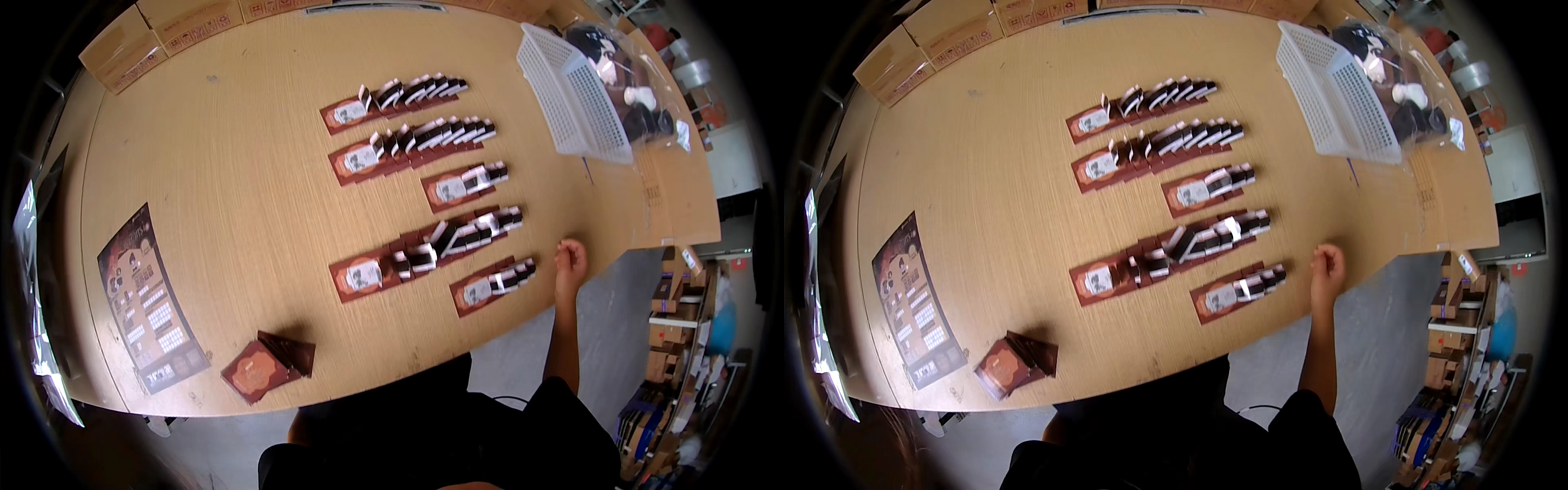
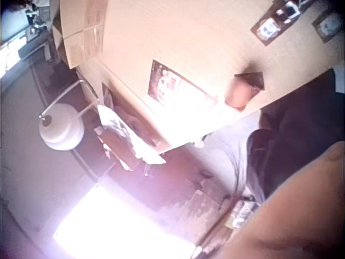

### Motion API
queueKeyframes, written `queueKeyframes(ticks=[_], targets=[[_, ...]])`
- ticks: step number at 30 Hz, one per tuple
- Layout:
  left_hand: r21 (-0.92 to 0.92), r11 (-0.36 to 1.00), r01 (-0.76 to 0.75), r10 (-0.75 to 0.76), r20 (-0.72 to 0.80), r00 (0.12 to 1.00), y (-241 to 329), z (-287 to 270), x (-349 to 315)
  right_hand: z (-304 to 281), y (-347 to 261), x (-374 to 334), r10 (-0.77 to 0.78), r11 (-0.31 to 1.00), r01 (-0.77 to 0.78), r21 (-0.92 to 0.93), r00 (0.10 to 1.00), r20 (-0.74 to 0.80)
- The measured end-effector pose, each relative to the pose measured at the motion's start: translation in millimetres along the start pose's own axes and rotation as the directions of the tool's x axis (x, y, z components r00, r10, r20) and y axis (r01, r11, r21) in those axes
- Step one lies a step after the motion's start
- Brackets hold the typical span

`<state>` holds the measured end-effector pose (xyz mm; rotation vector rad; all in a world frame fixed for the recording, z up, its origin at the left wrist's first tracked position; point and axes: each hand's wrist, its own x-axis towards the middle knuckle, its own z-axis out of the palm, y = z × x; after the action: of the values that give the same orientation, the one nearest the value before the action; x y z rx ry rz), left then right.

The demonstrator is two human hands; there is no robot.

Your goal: The person assembles small paper crafts by folding red rectangular cards and inserting them into white plastic holders. They arrange the finished units in rows on a wooden table, occasionally picking up new cards from a stack and placing completed items into a white basket.

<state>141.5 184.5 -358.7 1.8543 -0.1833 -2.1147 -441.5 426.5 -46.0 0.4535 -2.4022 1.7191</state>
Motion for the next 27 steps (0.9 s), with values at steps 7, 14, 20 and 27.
queueKeyframes(ticks=[7,14,20,27], targets=[[0.432,0.782,-0.449,0.403,0.199,0.893,51,-26,25,3,10,8,0.101,0.983,-0.086,0.162,0.991,-0.088],[0.725,0.531,-0.439,-0.258,0.631,0.731,186,74,-272,-22,35,11,0.05,0.991,-0.035,0.132,0.992,-0.113],[-0.138,0.265,-0.954,0.71,0.698,0.096,267,92,-319,-21,40,21,0.006,0.995,0.001,0.103,0.998,-0.067],[0.698,-0.695,-0.172,0.651,0.713,0.261,300,162,-251,-20,34,21,0.008,0.999,-0.006,0.046,0.999,-0.048]])
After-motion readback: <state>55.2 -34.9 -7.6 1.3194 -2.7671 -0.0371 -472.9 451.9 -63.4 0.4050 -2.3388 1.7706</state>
